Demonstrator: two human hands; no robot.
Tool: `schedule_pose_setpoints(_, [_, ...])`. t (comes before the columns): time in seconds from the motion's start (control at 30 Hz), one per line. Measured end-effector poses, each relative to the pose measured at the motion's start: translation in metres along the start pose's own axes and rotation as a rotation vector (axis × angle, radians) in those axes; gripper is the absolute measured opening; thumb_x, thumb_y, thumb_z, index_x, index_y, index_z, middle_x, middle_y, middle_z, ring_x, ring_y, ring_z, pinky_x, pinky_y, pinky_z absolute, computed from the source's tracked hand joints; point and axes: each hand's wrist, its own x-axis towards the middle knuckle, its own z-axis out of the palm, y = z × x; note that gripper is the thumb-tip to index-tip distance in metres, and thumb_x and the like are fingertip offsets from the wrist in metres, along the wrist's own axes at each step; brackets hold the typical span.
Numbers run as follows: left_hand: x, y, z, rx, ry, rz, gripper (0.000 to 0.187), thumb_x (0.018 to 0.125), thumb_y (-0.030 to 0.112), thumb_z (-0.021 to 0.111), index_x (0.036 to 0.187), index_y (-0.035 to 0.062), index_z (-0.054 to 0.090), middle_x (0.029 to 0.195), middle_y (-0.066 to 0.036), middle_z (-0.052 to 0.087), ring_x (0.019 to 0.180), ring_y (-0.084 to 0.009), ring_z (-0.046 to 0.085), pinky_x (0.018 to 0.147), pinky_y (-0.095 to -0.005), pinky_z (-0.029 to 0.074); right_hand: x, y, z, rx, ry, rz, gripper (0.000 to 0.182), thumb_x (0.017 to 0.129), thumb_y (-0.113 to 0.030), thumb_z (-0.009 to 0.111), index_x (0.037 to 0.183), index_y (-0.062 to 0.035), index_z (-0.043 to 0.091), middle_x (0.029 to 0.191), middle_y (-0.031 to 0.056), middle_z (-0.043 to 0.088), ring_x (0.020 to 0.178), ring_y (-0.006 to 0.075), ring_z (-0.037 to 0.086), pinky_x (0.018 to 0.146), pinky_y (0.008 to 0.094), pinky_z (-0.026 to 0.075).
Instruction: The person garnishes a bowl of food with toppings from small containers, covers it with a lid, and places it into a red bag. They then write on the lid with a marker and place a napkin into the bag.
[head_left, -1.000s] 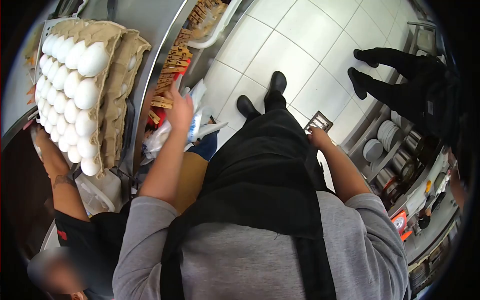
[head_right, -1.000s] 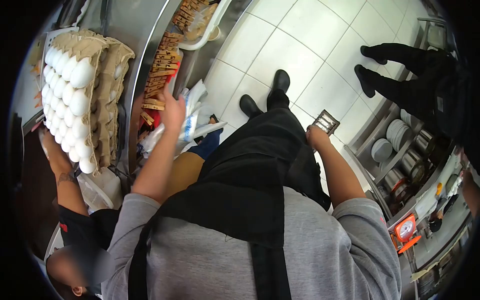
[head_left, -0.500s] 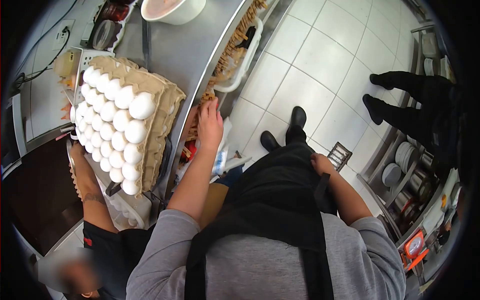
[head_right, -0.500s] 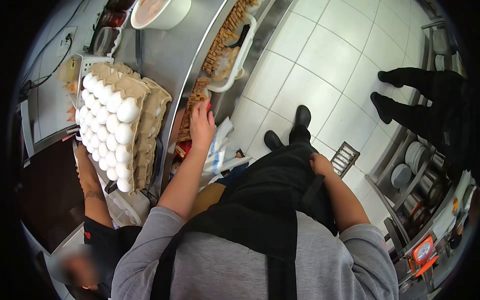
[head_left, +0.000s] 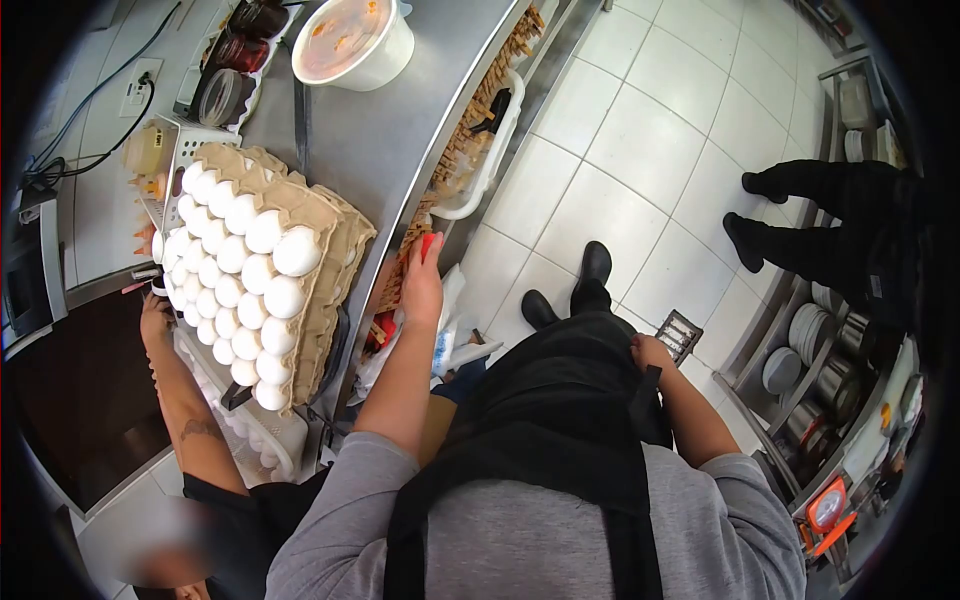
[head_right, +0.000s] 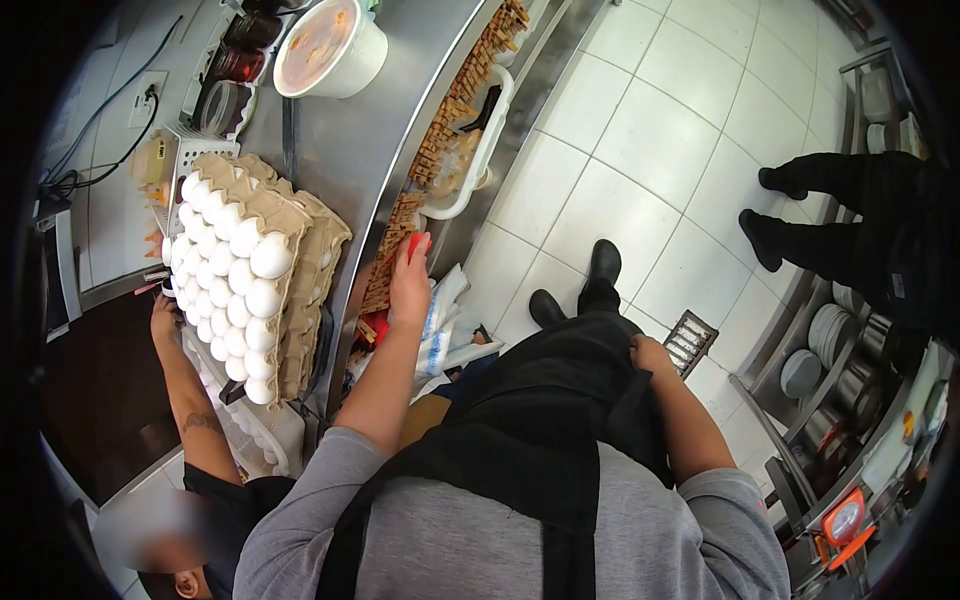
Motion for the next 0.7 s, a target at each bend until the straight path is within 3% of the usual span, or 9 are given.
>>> schedule_pose_setpoints(0.1, [0.006,-0.005,-0.001,-0.034,-0.041,-0.053,0.036,0.094,0.008,0.046,0.129,0.0139,0.053,0.134,-0.012,0.049,0.117,-0.0339,0.051,0.097,-0.0392,0.044,-0.003,0.004,-0.004,-0.004,0.011,-0.031,0.025,0.085,-0.02,0.056,0.102,-0.0038,0.063,0.098,0.0195,0.066,0.096,0.0362,0.062,0.084,0.044,0.049])
schedule_pose_setpoints(0.17, [0.01,-0.018,0.005,-0.085,-0.012,0.063,0.039,0.093,0.006,0.047,0.131,0.0112,0.048,0.132,-0.014,0.051,0.118,-0.0326,0.051,0.096,-0.0385,0.044,-0.002,0.001,-0.012,-0.014,-0.044,0.032,0.026,0.086,-0.022,0.054,0.104,-0.0048,0.063,0.102,0.0204,0.065,0.099,0.0366,0.061,0.086,0.0444,0.049])
schedule_pose_setpoints(0.2, [0.013,-0.026,0.011,-0.188,0.047,0.121,0.032,0.094,0.009,0.048,0.127,0.0087,0.051,0.122,-0.016,0.058,0.114,-0.0322,0.054,0.093,-0.0378,0.046,-0.002,-0.001,-0.015,-0.021,-0.099,0.098,0.028,0.088,-0.024,0.052,0.106,-0.0059,0.063,0.107,0.0213,0.064,0.102,0.0369,0.06,0.089,0.0448,0.048])
schedule_pose_setpoints(0.27, [0.013,-0.033,0.012,-0.202,0.079,0.15,0.03,0.095,0.012,0.05,0.123,0.0051,0.055,0.116,-0.017,0.061,0.106,-0.0334,0.058,0.09,-0.0385,0.047,0.013,0.025,0.002,-0.059,-0.127,-0.009,0.031,0.09,-0.028,0.047,0.102,-0.0044,0.064,0.101,0.0223,0.065,0.098,0.0403,0.06,0.085,0.0476,0.048])
schedule_pose_setpoints(0.3, [0.011,-0.024,0.001,-0.235,0.02,0.099,0.031,0.096,0.014,0.049,0.124,0.003,0.055,0.119,-0.017,0.06,0.108,-0.0341,0.057,0.091,-0.0381,0.047,0.012,0.023,0.005,-0.021,-0.088,0.028,0.031,0.09,-0.027,0.048,0.099,-0.0029,0.064,0.097,0.0232,0.065,0.095,0.0408,0.061,0.083,0.0479,0.049])
schedule_pose_setpoints(0.47, [0.01,-0.009,-0.003,-0.19,0.149,0.092,0.027,0.094,0.017,0.052,0.113,0.0019,0.063,0.114,-0.016,0.063,0.105,-0.0328,0.06,0.091,-0.0377,0.047,-0.004,0.007,-0.015,-0.029,-0.065,-0.013,0.024,0.086,-0.018,0.055,0.103,-0.0036,0.062,0.099,0.0204,0.066,0.096,0.0375,0.062,0.084,0.0455,0.049])
schedule_pose_setpoints(0.53, [0.007,-0.005,-0.002,-0.156,0.142,-0.141,0.025,0.091,0.02,0.056,0.105,0.002,0.067,0.104,-0.016,0.067,0.096,-0.033,0.064,0.087,-0.0377,0.049,-0.008,0.009,-0.016,-0.021,-0.059,-0.032,0.024,0.085,-0.018,0.056,0.103,-0.0032,0.062,0.099,0.0196,0.066,0.096,0.0372,0.062,0.085,0.0447,0.049])
schedule_pose_setpoints(0.63, [0.006,0.0,-0.003,-0.284,0.225,-0.212,0.024,0.09,0.021,0.058,0.099,0.0022,0.069,0.096,-0.015,0.069,0.089,-0.034,0.065,0.081,-0.0375,0.05,-0.011,0.004,-0.022,0.005,-0.07,-0.023,0.026,0.085,-0.019,0.058,0.105,-0.0031,0.062,0.1,0.019,0.066,0.097,0.0369,0.062,0.085,0.0436,0.049])
schedule_pose_setpoints(0.7, [-0.001,0.007,-0.009,-0.266,0.258,-0.241,0.02,0.089,0.017,0.06,0.096,-0.0003,0.069,0.093,-0.016,0.07,0.084,-0.0277,0.067,0.078,-0.0328,0.05,-0.009,-0.009,-0.026,0.069,-0.033,-0.064,0.024,0.087,-0.019,0.057,0.105,-0.0029,0.062,0.098,0.0192,0.066,0.095,0.0354,0.063,0.083,0.0418,0.049])
